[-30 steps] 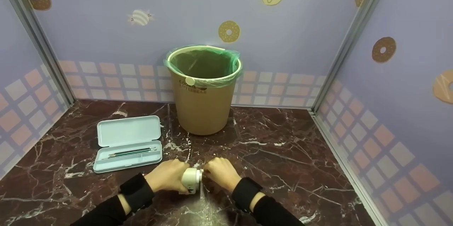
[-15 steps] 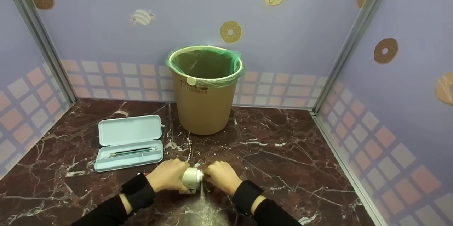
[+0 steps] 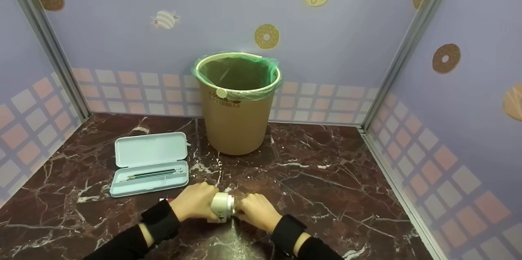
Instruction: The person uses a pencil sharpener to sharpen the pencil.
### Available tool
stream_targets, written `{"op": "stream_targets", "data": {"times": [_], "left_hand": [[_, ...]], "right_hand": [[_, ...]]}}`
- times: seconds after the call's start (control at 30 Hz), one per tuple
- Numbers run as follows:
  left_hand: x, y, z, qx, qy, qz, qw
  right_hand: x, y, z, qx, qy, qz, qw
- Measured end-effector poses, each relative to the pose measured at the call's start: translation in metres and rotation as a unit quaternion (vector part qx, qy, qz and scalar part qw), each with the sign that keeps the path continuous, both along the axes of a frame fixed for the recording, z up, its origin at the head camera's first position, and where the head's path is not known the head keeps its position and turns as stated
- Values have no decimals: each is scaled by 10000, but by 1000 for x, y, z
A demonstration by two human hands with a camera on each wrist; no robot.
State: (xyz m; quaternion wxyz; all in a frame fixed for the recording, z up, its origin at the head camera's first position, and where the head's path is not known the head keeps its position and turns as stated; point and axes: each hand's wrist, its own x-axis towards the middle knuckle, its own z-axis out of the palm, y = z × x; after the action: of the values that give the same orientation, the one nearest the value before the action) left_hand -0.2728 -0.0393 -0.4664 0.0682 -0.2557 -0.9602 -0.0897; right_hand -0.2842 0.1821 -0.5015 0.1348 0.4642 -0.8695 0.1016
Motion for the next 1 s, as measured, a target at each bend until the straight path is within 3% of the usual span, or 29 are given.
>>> {"op": "stream_targets", "data": {"times": [0.3, 0.73, 1.0], "left_hand": [[-1, 1, 0, -6, -22, -2, 10000], [-1, 2, 0, -107, -239, 162, 9995], [0, 3, 0, -71, -171, 183, 9997]], "right_hand": [[13, 6, 4, -208, -246, 284, 9991], [21, 7, 9, -290, 97, 546, 9980], [23, 8, 12, -197, 306, 678, 9970]]}}
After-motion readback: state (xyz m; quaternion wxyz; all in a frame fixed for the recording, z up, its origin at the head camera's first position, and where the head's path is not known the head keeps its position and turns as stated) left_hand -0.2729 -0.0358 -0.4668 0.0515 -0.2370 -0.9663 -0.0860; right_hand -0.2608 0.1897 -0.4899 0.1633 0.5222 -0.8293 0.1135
